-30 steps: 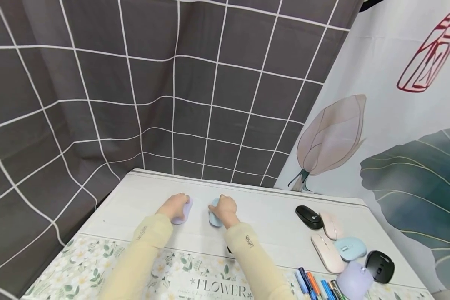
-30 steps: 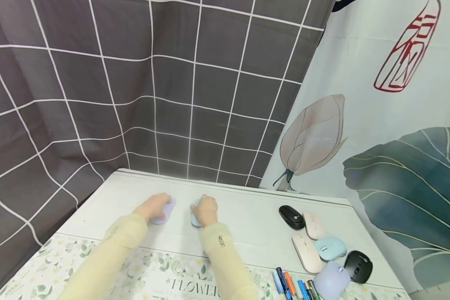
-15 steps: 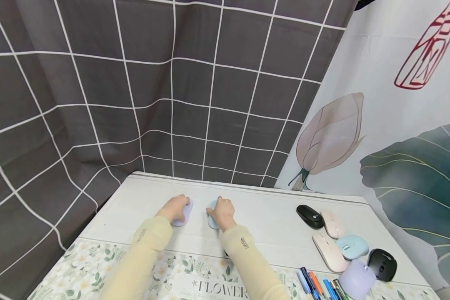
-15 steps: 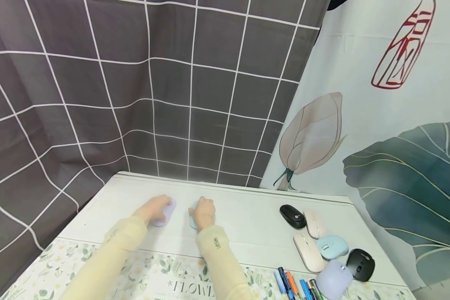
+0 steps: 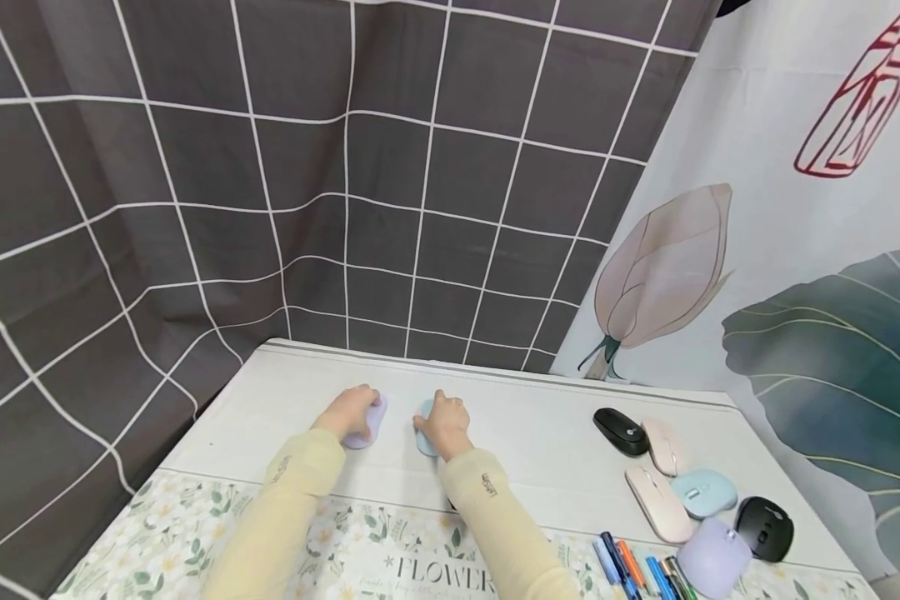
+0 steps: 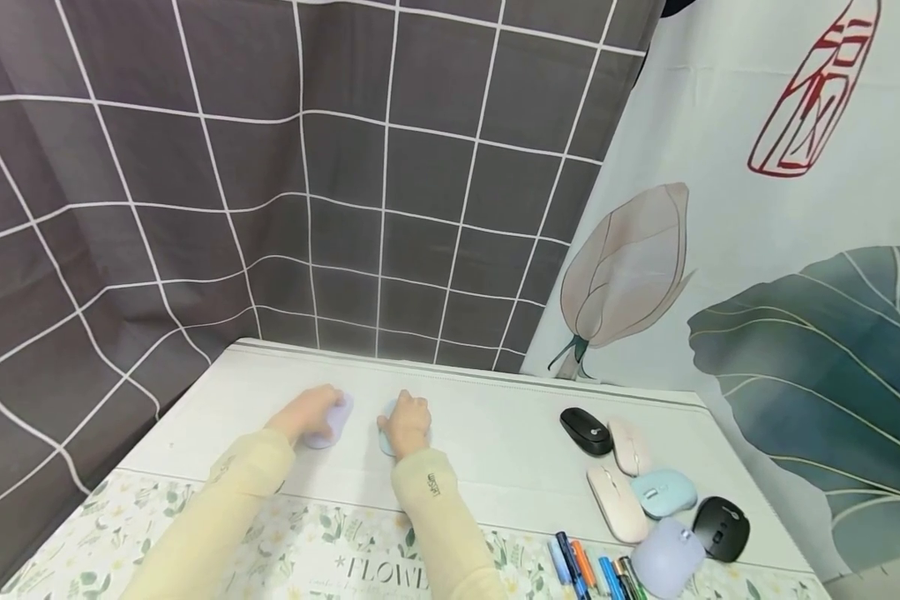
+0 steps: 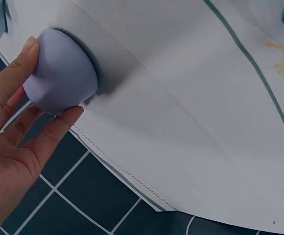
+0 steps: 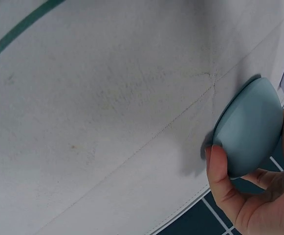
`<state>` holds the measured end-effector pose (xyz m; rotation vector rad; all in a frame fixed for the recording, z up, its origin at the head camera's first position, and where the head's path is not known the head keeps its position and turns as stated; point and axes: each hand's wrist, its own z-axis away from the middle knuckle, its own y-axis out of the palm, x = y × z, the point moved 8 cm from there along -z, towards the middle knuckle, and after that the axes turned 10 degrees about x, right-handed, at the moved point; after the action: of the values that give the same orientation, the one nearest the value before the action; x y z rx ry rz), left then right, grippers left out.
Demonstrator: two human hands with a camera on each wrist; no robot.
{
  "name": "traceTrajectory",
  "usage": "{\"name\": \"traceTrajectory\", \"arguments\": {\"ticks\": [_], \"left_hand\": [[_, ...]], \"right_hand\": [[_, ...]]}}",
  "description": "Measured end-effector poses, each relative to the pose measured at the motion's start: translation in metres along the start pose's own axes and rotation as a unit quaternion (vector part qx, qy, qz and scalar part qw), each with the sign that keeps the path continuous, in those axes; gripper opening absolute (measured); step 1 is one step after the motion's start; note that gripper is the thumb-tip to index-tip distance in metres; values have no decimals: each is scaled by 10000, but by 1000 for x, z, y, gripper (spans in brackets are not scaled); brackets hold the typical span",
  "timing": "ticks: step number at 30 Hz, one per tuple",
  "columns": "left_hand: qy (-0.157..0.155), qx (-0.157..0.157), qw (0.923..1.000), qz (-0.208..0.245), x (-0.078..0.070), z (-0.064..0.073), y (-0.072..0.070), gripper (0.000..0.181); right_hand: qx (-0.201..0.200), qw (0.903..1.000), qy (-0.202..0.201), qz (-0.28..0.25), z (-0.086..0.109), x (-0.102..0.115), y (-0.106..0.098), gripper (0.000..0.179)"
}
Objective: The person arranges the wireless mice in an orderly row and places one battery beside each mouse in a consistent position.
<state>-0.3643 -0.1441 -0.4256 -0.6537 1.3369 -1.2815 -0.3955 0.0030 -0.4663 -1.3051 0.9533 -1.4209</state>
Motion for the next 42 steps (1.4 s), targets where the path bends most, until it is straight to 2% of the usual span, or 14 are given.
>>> {"name": "traceTrajectory", "arguments": {"ticks": [1, 14, 19, 23, 26, 28, 33, 38, 42], "left_hand": [[4, -9, 10000, 19, 0, 0, -1, 57], [128, -82, 9999, 27, 3, 2, 1, 59], [155, -100, 9998, 29, 3, 2, 0, 59], [140, -97, 9999, -3, 3, 1, 1, 58], [132, -85, 9999, -24, 3, 2, 2, 59], [144, -85, 9999, -28, 3, 1, 3, 59], [260, -166, 9995, -30, 5, 1, 6, 59], [249, -183, 9995, -19, 8, 3, 6, 59], [273, -208, 9994, -14, 4, 5, 5, 58]], "right_hand": [[57, 10000, 2, -36, 14, 5, -15, 72], [122, 9997, -180, 74, 18, 7, -16, 78], [9, 9984, -191, 526, 19, 11, -26, 79], [-212, 9952, -401, 869, 22, 18, -39, 76], [-263, 9937, -649, 872, 27, 22, -49, 74], [-148, 9931, -819, 828, 32, 22, -54, 72], [215, 9911, -1157, 622, 46, 8, -65, 70], [122, 9878, -1498, 396, 58, -16, -80, 61], [85, 9859, -1666, 126, 67, -42, -92, 52]]}}
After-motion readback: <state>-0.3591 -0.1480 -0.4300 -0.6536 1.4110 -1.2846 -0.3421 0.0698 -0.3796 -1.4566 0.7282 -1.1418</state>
